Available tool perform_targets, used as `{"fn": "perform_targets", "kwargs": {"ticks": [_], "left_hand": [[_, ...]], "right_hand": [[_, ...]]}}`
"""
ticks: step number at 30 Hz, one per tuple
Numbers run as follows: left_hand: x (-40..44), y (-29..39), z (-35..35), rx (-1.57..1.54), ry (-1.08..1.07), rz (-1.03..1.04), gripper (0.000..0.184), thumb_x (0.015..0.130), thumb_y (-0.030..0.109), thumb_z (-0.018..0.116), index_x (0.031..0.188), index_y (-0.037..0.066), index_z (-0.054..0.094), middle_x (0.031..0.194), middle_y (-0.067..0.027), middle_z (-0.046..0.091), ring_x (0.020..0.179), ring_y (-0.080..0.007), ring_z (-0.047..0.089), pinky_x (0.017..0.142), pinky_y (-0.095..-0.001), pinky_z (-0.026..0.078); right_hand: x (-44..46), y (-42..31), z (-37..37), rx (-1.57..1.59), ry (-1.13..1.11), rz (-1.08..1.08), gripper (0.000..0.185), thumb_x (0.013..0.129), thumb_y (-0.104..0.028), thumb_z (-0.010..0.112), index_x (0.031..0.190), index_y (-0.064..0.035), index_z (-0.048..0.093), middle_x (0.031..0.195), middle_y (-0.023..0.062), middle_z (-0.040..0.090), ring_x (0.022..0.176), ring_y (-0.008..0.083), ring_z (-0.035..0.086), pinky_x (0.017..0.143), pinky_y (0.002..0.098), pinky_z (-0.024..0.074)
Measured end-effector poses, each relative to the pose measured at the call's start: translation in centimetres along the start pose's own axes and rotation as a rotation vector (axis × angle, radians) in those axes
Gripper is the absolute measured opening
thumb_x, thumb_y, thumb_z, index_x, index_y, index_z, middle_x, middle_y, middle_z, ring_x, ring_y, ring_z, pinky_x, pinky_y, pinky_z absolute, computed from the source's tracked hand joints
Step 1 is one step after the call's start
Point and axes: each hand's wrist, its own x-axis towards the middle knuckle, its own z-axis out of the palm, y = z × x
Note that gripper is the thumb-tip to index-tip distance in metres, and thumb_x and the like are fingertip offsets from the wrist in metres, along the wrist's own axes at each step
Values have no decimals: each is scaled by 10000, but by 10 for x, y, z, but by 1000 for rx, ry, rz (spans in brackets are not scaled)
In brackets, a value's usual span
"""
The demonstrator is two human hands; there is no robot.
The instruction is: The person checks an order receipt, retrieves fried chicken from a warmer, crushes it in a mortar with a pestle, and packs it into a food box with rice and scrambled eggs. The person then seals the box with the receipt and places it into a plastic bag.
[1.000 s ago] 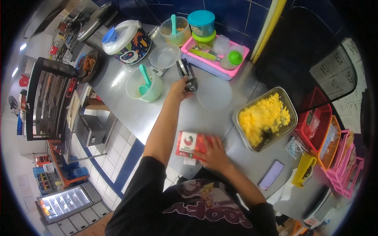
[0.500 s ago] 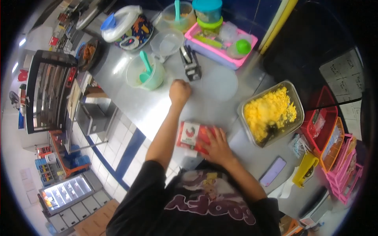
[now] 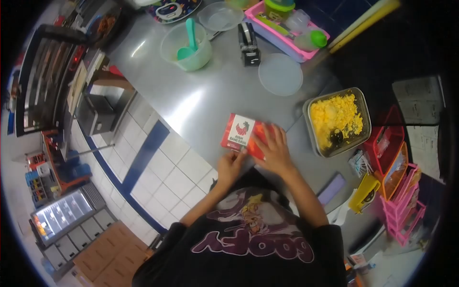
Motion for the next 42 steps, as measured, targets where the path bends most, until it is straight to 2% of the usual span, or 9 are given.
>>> {"fn": "perform_targets", "kwargs": {"ticks": [2, 4, 7, 22, 29, 31, 35, 37, 42], "left_hand": [[2, -7, -4, 60, 20, 39, 350, 877, 325, 750, 706, 31, 671, 662, -67, 640, 583, -144, 592, 544, -315, 459], [16, -26, -9, 441, 298, 667, 300, 788, 332, 808, 703, 78, 672, 653, -62, 633, 572, -218, 612, 538, -358, 470], [41, -44, -16, 512, 390, 927, 318, 715, 375, 826, 695, 114, 645, 656, -43, 610, 588, -258, 599, 515, -397, 449], [28, -21, -7, 575, 165, 163, 441, 768, 326, 789, 1062, 41, 623, 962, -156, 659, 912, -365, 627, 786, -477, 495], [34, -26, -12, 576, 147, 340, 275, 782, 237, 771, 934, 49, 641, 865, -149, 653, 961, -356, 615, 815, -495, 472], [40, -22, -19, 389, 240, 633, 207, 849, 188, 731, 929, 33, 619, 847, -158, 661, 840, -314, 640, 738, -441, 501], [10, 38, -45, -2, 116, 484, 189, 913, 155, 688, 974, 21, 569, 824, -160, 679, 716, -244, 653, 641, -359, 507], [5, 56, -46, -126, -221, 613, 225, 953, 121, 665, 1044, 9, 492, 896, -107, 660, 695, -120, 600, 597, -253, 475], [4, 70, -3, -143, -290, 501, 436, 912, 105, 706, 1193, 18, 384, 920, -161, 683, 743, -177, 678, 591, -295, 543]], "right_hand": [[0, -2, -1, -13, 1, -15, 802, 684, -369, 810, 1410, -186, 525, 1539, 198, 330, 1353, 473, 331, 1115, 615, 281], [1, -5, -1, -27, 29, -18, 774, 691, -364, 808, 1394, -178, 541, 1524, 201, 346, 1341, 474, 340, 1113, 606, 282], [0, -6, -2, -54, 9, -24, 751, 702, -364, 803, 1384, -177, 552, 1513, 201, 356, 1334, 468, 345, 1118, 593, 275], [-38, -56, 0, -252, 192, 512, 753, 763, -468, 755, 1391, -122, 526, 1476, 240, 359, 1244, 433, 398, 1055, 546, 314], [-46, -75, -5, -152, 188, 638, 623, 835, -473, 703, 1346, -146, 560, 1339, 225, 447, 1123, 408, 503, 947, 503, 401], [-43, -79, -10, 27, 145, 691, 506, 869, -436, 685, 1275, -144, 604, 1261, 200, 499, 1091, 374, 539, 887, 491, 441], [-42, -79, -20, 118, 274, 616, 407, 891, -362, 688, 1200, -102, 629, 1129, 189, 590, 1026, 363, 584, 861, 483, 466], [-31, -76, -30, 378, 467, 543, 302, 905, -225, 698, 1148, -59, 632, 970, 135, 662, 904, 278, 651, 793, 402, 505], [-6, -51, -34, 1208, 437, 732, 312, 880, -53, 700, 1173, -38, 596, 917, 76, 688, 813, 139, 660, 712, 269, 506]]}}
